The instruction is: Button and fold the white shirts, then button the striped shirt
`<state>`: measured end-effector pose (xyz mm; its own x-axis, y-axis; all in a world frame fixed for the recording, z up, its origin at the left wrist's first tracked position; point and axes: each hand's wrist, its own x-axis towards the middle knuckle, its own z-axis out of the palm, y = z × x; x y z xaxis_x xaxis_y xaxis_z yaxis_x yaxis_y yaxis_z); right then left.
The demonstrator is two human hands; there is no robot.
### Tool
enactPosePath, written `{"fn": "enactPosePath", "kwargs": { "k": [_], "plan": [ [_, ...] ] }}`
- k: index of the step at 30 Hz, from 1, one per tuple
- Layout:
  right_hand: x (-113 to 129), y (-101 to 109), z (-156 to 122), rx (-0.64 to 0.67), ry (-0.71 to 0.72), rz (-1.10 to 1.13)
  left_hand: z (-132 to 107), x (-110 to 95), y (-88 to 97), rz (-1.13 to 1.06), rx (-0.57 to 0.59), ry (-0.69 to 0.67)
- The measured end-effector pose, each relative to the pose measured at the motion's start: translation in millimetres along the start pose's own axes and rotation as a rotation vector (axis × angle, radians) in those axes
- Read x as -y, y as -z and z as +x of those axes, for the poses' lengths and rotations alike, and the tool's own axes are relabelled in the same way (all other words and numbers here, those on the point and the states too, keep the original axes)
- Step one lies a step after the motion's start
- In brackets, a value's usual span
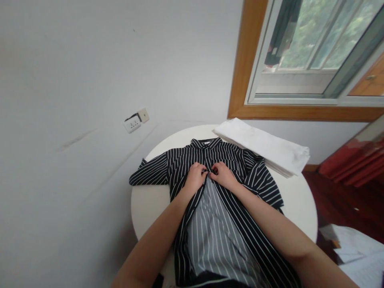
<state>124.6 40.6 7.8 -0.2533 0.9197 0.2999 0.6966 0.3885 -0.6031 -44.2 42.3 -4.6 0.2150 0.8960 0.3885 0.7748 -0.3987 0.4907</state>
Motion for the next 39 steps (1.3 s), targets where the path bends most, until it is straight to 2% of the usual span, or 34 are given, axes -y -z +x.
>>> {"fn": "enactPosePath", "kwargs": {
  "k": [7, 16, 19, 23, 26, 32, 39],
  "plan": [
    [-9, 0, 3, -0.02, 0.022, 0.029, 0, -8, 0.2, 0.041, -0.014, 0.071],
    [-9, 8, 10, -0.044, -0.02, 0.23, 2, -17, 5.6, 0.206, 0.04, 0.108],
    [-7, 2, 11, -0.025, -0.095, 0.397, 2, -17, 7.1, 0.216, 0.07, 0.1],
    [-9, -8, 8, 0.085, -0.259, 0.66, 3, -15, 9.3, 0.18, 0.088, 0.106],
    [-11, -11, 6, 0.119, -0.288, 0.764, 4, -14, 9.1, 0.179, 0.094, 0.119],
    [-14, -14, 5, 0.155, -0.264, 0.788, 4, -15, 8.6, 0.21, 0.106, 0.122],
    [-16, -14, 5, 0.182, -0.278, 0.798, 4, -10, 8.8, 0.134, 0.107, 0.12]
  ]
}}
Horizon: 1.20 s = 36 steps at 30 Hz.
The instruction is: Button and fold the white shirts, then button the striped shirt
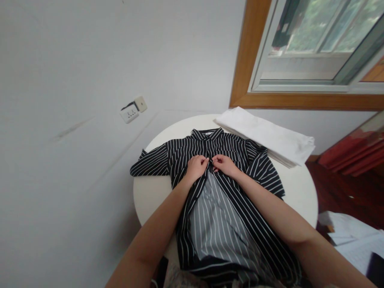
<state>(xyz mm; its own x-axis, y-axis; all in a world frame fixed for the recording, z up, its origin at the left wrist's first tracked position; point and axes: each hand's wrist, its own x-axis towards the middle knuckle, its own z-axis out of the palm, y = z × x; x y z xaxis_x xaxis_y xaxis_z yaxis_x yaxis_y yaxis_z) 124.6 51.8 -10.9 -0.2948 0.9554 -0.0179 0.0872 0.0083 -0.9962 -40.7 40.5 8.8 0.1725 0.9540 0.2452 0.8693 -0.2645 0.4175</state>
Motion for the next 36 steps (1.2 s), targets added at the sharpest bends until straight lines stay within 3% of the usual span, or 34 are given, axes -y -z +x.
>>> {"fn": "enactPosePath", "kwargs": {
  "k": [8, 19, 29, 36],
  "plan": [
    [3, -1, -2, -0.027, 0.076, -0.027, -5, -2, -4.5, 0.052, -0.012, 0.022],
    [2, -2, -3, -0.011, 0.077, -0.041, -2, 1, -4.4, 0.022, -0.004, -0.005],
    [12, 6, -4, 0.073, -0.009, 0.101, -1, 3, -7.6, -0.016, -0.015, -0.02],
    [10, 0, 3, -0.001, -0.088, 0.129, -2, 2, -9.2, 0.01, -0.022, -0.03]
  ]
}}
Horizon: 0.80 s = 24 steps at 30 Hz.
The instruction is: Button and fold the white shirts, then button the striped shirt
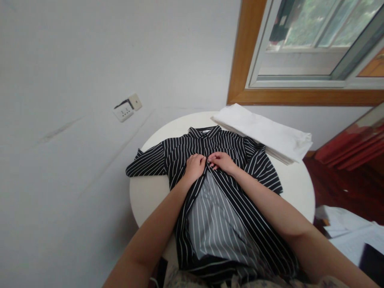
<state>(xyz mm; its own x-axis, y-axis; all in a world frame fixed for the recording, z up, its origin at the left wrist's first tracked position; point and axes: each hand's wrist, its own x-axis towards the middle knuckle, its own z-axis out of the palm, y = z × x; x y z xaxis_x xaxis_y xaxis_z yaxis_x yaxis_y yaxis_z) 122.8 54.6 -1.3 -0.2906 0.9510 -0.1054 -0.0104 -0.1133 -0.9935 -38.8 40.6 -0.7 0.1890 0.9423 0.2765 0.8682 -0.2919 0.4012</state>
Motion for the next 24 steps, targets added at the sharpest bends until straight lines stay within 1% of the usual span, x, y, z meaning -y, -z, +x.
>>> {"fn": "enactPosePath", "kwargs": {
  "k": [3, 6, 13, 19, 24],
  "plan": [
    [-2.4, -5.1, 2.0, -0.053, 0.005, -0.052, -0.3, -0.7, 0.4, 0.006, -0.007, -0.01],
    [-5.1, -8.8, 1.1, -0.093, 0.041, -0.126, -0.6, -1.3, 1.6, -0.022, -0.013, -0.027],
    [-8.1, -10.8, -5.6, -0.147, 0.191, -0.317, -0.3, -1.0, 3.7, -0.11, -0.059, -0.056],
    [-9.7, -10.2, -5.5, -0.15, 0.223, -0.381, 1.3, 0.6, 2.8, -0.15, -0.074, -0.047],
    [-8.4, -8.2, -4.7, -0.098, 0.198, -0.331, 1.3, 0.5, 3.1, -0.121, -0.072, -0.034]
  ]
}}
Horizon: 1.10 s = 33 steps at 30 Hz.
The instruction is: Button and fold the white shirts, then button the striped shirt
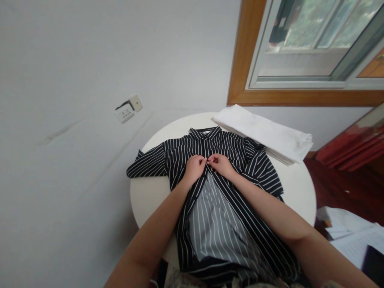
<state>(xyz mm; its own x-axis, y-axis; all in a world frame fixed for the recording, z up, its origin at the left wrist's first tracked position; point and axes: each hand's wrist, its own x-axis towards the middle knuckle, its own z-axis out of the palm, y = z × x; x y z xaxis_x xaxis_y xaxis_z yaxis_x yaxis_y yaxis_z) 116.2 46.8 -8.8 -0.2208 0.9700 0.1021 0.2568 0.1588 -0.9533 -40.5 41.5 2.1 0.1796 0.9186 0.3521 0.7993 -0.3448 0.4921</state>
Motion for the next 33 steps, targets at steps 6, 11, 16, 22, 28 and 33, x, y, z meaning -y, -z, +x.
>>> {"fn": "enactPosePath", "kwargs": {
  "k": [6, 11, 16, 22, 28, 33],
  "plan": [
    [7, 5, 2, 0.076, -0.079, 0.098, 0, -1, 1.4, -0.004, 0.002, 0.012],
    [6, 4, 3, 0.065, -0.067, 0.063, 0, 0, 0.9, -0.023, 0.016, 0.005],
    [2, 3, 4, 0.074, -0.028, 0.002, 0, 1, 1.1, -0.012, 0.033, -0.017],
    [1, 4, 6, 0.083, -0.039, -0.019, 0, -2, 4.9, -0.011, 0.055, -0.06],
    [6, 6, 6, 0.083, -0.075, -0.096, -3, -5, 9.3, 0.023, 0.073, -0.07],
    [6, 4, 5, 0.083, -0.069, -0.053, -3, -4, 13.0, 0.065, 0.065, -0.038]
  ]
}}
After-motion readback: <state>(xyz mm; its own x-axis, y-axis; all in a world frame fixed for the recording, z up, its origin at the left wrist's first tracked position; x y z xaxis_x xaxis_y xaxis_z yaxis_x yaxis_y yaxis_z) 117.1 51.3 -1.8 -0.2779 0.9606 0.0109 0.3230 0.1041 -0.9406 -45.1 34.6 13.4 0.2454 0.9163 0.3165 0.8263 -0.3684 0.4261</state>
